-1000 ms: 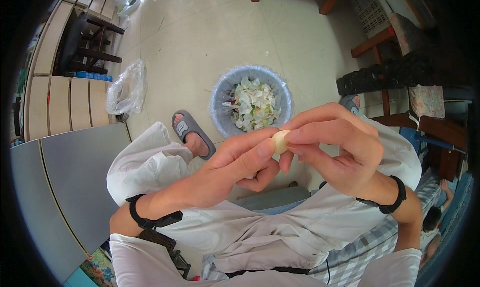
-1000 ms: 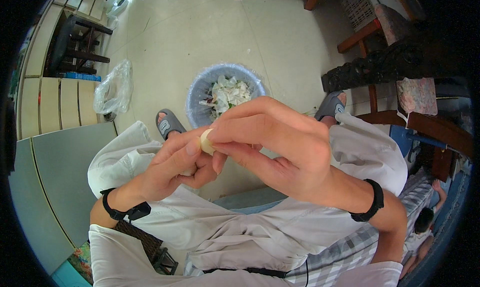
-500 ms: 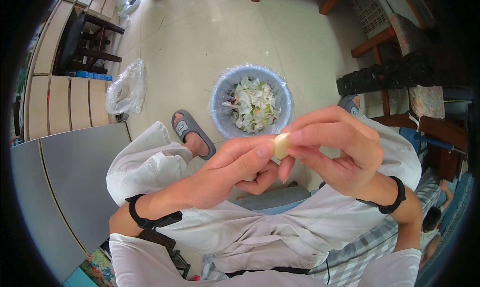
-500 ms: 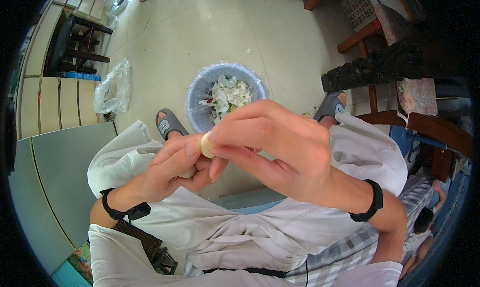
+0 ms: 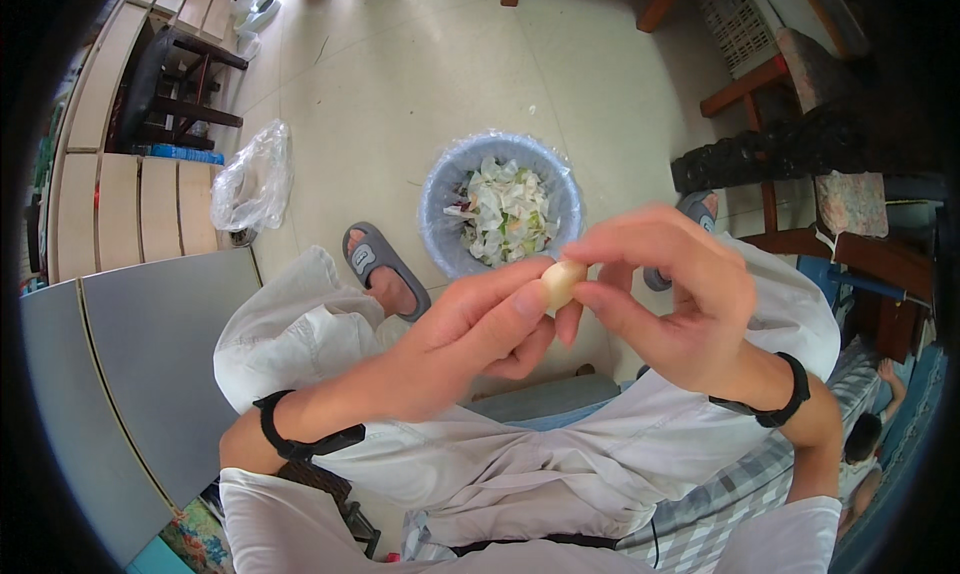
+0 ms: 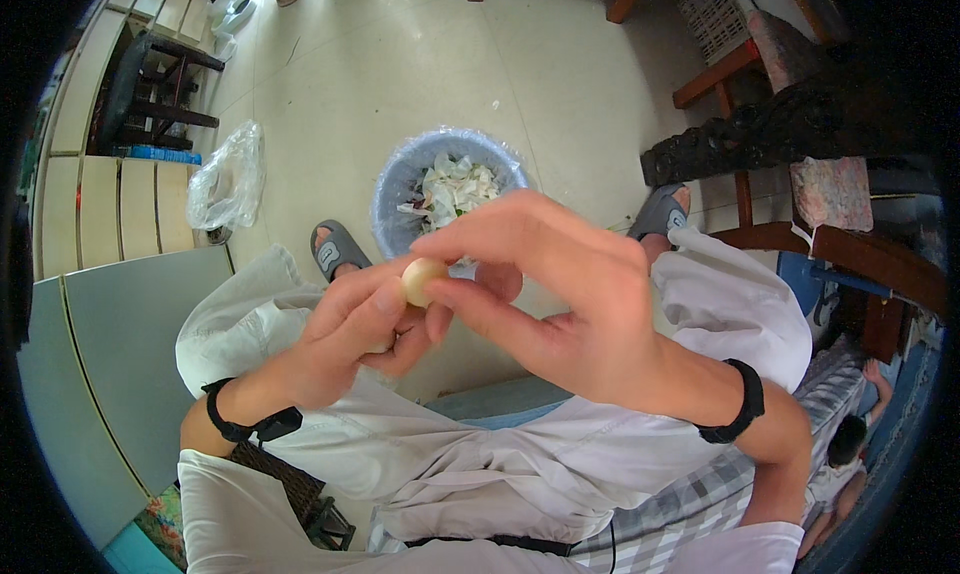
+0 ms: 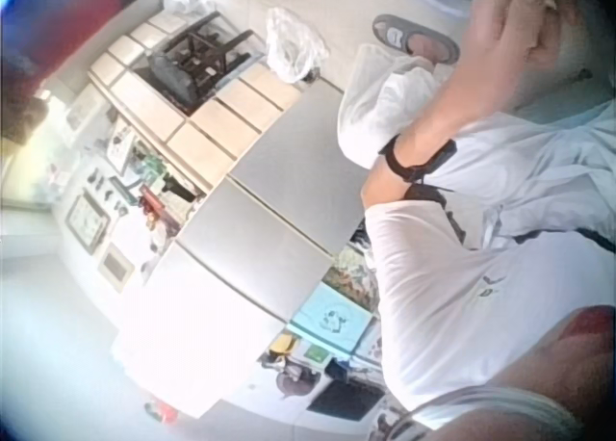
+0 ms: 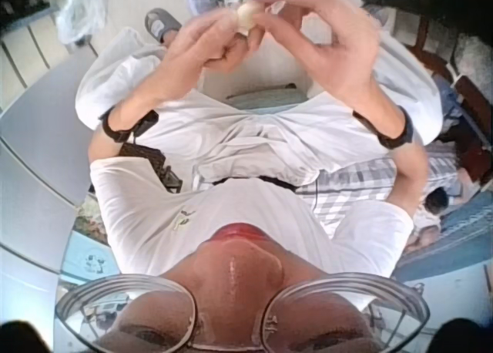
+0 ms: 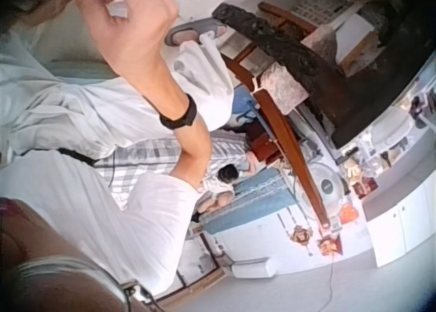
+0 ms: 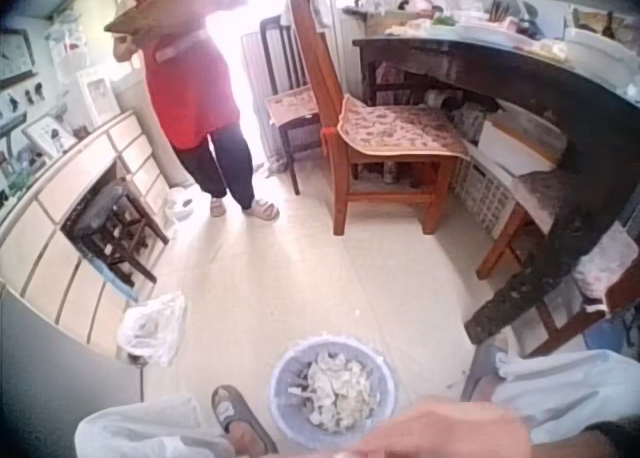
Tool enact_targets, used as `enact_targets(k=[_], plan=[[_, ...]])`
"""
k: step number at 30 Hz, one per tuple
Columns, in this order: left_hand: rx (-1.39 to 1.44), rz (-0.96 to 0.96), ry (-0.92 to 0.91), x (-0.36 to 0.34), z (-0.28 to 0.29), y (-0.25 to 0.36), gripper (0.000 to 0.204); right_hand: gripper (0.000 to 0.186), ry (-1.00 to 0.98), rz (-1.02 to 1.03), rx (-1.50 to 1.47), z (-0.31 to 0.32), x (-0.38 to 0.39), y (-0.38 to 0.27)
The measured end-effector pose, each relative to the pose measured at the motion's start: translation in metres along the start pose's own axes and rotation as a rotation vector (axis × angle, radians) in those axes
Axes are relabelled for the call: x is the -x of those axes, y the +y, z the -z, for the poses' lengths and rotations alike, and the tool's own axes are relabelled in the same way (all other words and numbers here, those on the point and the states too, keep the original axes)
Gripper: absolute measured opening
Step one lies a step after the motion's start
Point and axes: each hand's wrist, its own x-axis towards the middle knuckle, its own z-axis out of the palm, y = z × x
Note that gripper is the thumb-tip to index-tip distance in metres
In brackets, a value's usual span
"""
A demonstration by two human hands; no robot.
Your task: The person sits on the floor and peels garlic cloves by hand, removing the outer skin and placing the peeled cloves into a bowl. The task is performed continuously with both hands manipulating the cloves.
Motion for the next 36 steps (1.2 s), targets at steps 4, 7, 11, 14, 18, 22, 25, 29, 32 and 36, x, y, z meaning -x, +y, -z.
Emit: enact_targets(k=[4, 7, 11, 14, 18, 22, 25, 29, 32, 36], plan=[[-0.176, -0.012, 0.092, 0.001, 0.001, -0.008, 0.024, 0.022, -0.057, -0.16, -0.207, -0.001, 0.003, 0.01], [-0.132, -0.013, 0.122, 0.001, 0.002, -0.012, 0.021, 0.021, -0.05, -0.295, -0.481, -0.005, 0.005, 0.011], [-0.128, -0.001, 0.12, 0.0, 0.003, -0.012, 0.027, 0.02, -0.04, -0.343, -0.586, -0.006, 0.006, 0.014], [-0.189, 0.0, 0.083, 0.0, 0.008, -0.013, 0.04, 0.02, -0.038, -0.344, -0.578, -0.007, 0.005, 0.013], [-0.166, -0.006, 0.133, -0.002, 0.002, -0.012, 0.038, 0.02, -0.038, -0.37, -0.582, -0.007, 0.006, 0.013], [-0.173, -0.039, 0.145, -0.005, -0.002, -0.007, 0.039, 0.022, -0.057, -0.37, -0.603, -0.005, 0.005, 0.016], [-0.213, -0.03, 0.088, -0.003, 0.005, -0.01, 0.042, 0.021, -0.053, -0.329, -0.616, -0.008, 0.006, 0.016], [-0.143, 0.009, 0.091, -0.002, 0.002, -0.003, 0.035, 0.018, -0.023, -0.349, -0.635, -0.009, 0.006, 0.016], [-0.146, 0.004, 0.109, -0.001, 0.001, -0.006, 0.036, 0.017, -0.035, -0.367, -0.617, -0.007, 0.005, 0.015], [-0.144, 0.018, 0.043, -0.001, 0.004, -0.003, 0.038, 0.017, -0.014, -0.42, -0.548, -0.006, 0.004, 0.009]])
